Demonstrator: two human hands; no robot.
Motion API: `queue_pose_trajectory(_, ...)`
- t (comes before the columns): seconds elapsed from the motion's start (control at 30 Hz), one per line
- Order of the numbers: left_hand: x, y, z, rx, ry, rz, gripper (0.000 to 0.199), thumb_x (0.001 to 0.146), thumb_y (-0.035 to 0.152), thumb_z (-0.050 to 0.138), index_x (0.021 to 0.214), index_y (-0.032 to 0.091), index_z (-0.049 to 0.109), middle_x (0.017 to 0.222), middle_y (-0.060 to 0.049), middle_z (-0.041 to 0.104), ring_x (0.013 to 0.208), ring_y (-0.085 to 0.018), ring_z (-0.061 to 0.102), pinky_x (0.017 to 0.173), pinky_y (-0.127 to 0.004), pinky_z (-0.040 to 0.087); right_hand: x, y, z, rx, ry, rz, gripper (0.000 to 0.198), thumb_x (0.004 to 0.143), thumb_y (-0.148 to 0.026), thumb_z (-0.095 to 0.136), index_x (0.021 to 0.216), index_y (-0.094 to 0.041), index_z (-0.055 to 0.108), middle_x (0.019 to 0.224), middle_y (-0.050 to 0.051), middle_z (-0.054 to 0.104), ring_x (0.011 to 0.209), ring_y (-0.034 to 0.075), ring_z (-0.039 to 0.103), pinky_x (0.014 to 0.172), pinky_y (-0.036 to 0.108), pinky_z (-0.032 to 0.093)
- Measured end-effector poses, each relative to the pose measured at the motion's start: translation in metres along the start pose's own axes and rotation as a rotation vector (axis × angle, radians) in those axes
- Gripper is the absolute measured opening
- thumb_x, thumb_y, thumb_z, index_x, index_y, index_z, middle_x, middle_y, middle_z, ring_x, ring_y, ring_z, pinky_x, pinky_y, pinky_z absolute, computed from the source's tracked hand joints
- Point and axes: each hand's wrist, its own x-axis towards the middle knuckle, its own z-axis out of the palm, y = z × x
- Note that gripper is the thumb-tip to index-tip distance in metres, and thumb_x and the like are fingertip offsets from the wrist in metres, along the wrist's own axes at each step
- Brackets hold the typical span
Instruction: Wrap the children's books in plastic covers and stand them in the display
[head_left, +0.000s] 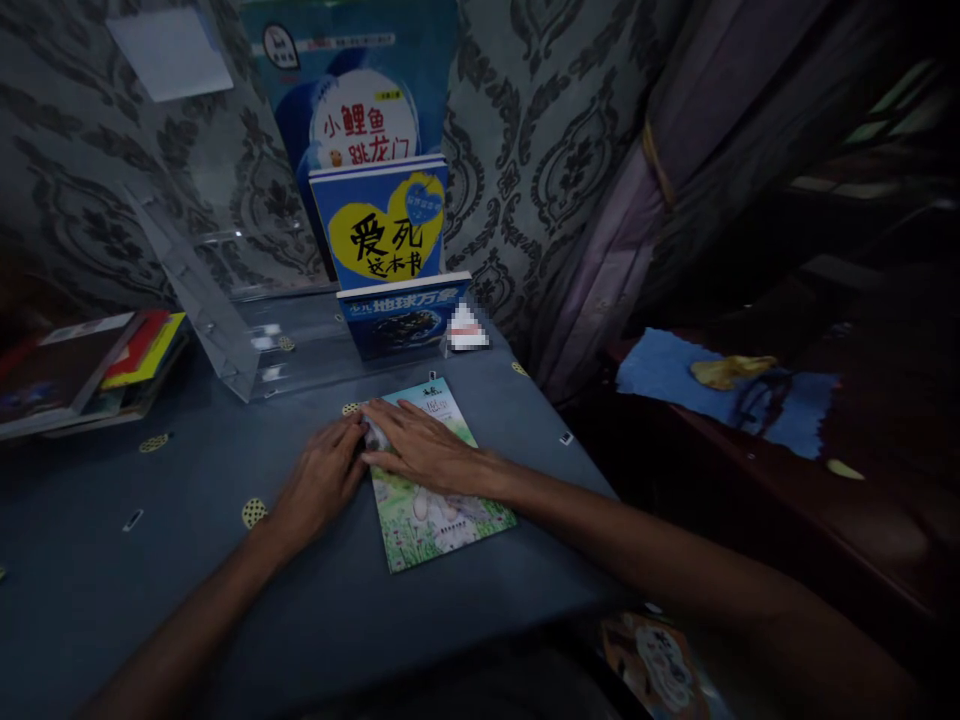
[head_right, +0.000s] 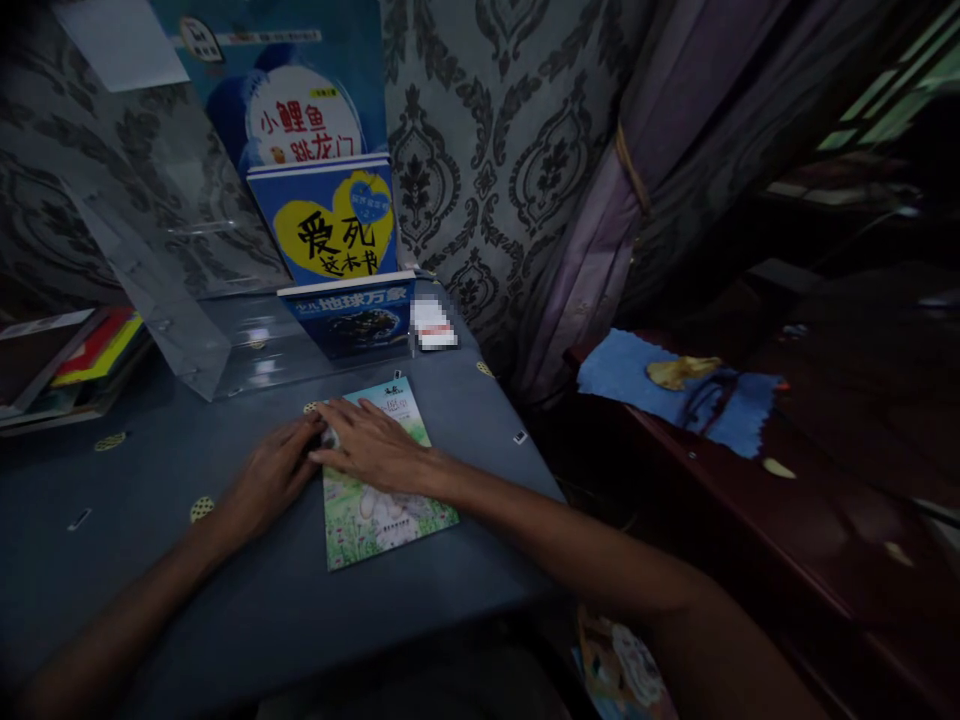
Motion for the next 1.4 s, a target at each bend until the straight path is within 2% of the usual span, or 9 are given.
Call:
queue_pose_trajectory(0.13,0.000,-0.001,0.003,0.029,0.050,0.028,0.030,0.103,0.037,0.044,0.121,0.019,0.060,0.133,-0.016,0.067,0.124,-0.031,0.064,0.105,-0.052,0.053,-0.011,0.024,-0.009,-0.055,0.075,0.060,0.067,0.103,-0.053,0.045,0.156,-0.013,0.038,0.160,0.020,0.042,0.151,0.032,0.037,0.125,0.056,0.027)
queue_pose_trajectory(0.27,-0.001,-0.002,0.005,0.053,0.045,0.027,0.032,0.104,0.040,0.042,0.121,0.019,0.060,0.134,-0.017,0.067,0.123,-0.032,0.065,0.104,-0.052,0.054,-0.025,0.050,-0.022,-0.080,0.158,0.115,0.059,0.105,-0.050,0.039,0.152,-0.015,0.043,0.154,0.018,0.051,0.144,0.031,0.047,0.124,0.059,0.026)
queue_pose_trajectory(0.5,0.004,-0.001,0.000,0.065,0.013,0.011,0.031,0.102,0.039,0.044,0.118,0.018,0.062,0.132,-0.018,0.067,0.126,-0.035,0.062,0.105,-0.056,0.051,-0.030,0.074,-0.040,0.173,0.258,0.102,0.060,0.105,-0.058,0.031,0.141,-0.017,0.055,0.144,0.015,0.062,0.135,0.028,0.057,0.114,0.052,0.043)
queue_pose_trajectory(0.67,0.023,0.009,-0.001,0.131,-0.094,0.044,0.033,0.102,0.035,0.044,0.123,0.017,0.063,0.137,-0.018,0.065,0.140,-0.037,0.051,0.112,-0.061,0.043,-0.027,0.083,-0.042,0.326,0.282,0.075,0.057,0.105,-0.059,0.034,0.138,-0.019,0.058,0.139,0.013,0.066,0.130,0.025,0.061,0.112,0.047,0.046)
queue_pose_trajectory(0.9,0.060,0.041,0.023,0.061,-0.307,0.160,0.052,0.106,0.038,0.034,0.148,0.011,0.047,0.158,-0.018,0.045,0.153,-0.031,0.033,0.122,-0.059,0.029,-0.028,0.089,-0.039,0.318,0.283,0.048,0.053,0.106,-0.054,0.036,0.141,-0.018,0.055,0.146,0.012,0.060,0.134,0.023,0.057,0.115,0.045,0.042)
queue_pose_trajectory(1.03,0.056,0.069,0.024,-0.019,-0.403,0.261,0.051,0.106,0.035,0.036,0.151,0.012,0.045,0.161,-0.016,0.041,0.154,-0.030,0.029,0.125,-0.058,0.022,-0.028,0.090,-0.039,0.310,0.269,0.045,0.058,0.105,-0.058,0.033,0.142,-0.018,0.053,0.148,0.012,0.058,0.133,0.022,0.057,0.115,0.042,0.042)
queue_pose_trajectory(1.17,0.033,0.096,0.017,-0.095,-0.433,0.346,0.046,0.107,0.034,0.037,0.148,0.019,0.049,0.157,-0.012,0.048,0.151,-0.027,0.037,0.125,-0.057,0.026,-0.029,0.090,-0.040,0.269,0.261,0.042,0.060,0.105,-0.060,0.031,0.143,-0.019,0.052,0.149,0.011,0.057,0.134,0.022,0.055,0.115,0.043,0.042)
queue_pose_trajectory(1.27,0.019,0.111,0.014,-0.080,-0.443,0.347,0.047,0.106,0.039,0.043,0.149,0.020,0.048,0.158,-0.012,0.047,0.149,-0.027,0.040,0.124,-0.055,0.031,-0.030,0.090,-0.040,0.222,0.265,0.030,0.057,0.106,-0.057,0.031,0.144,-0.020,0.052,0.149,0.010,0.058,0.134,0.023,0.055,0.115,0.045,0.041)
queue_pose_trajectory(1.4,0.012,0.124,0.020,0.003,-0.366,0.311,0.043,0.104,0.035,0.047,0.143,0.016,0.053,0.152,-0.016,0.054,0.143,-0.030,0.049,0.119,-0.053,0.040,-0.029,0.088,-0.037,0.160,0.275,0.032,0.054,0.107,-0.053,0.032,0.144,-0.019,0.052,0.148,0.010,0.058,0.134,0.023,0.055,0.115,0.044,0.041)
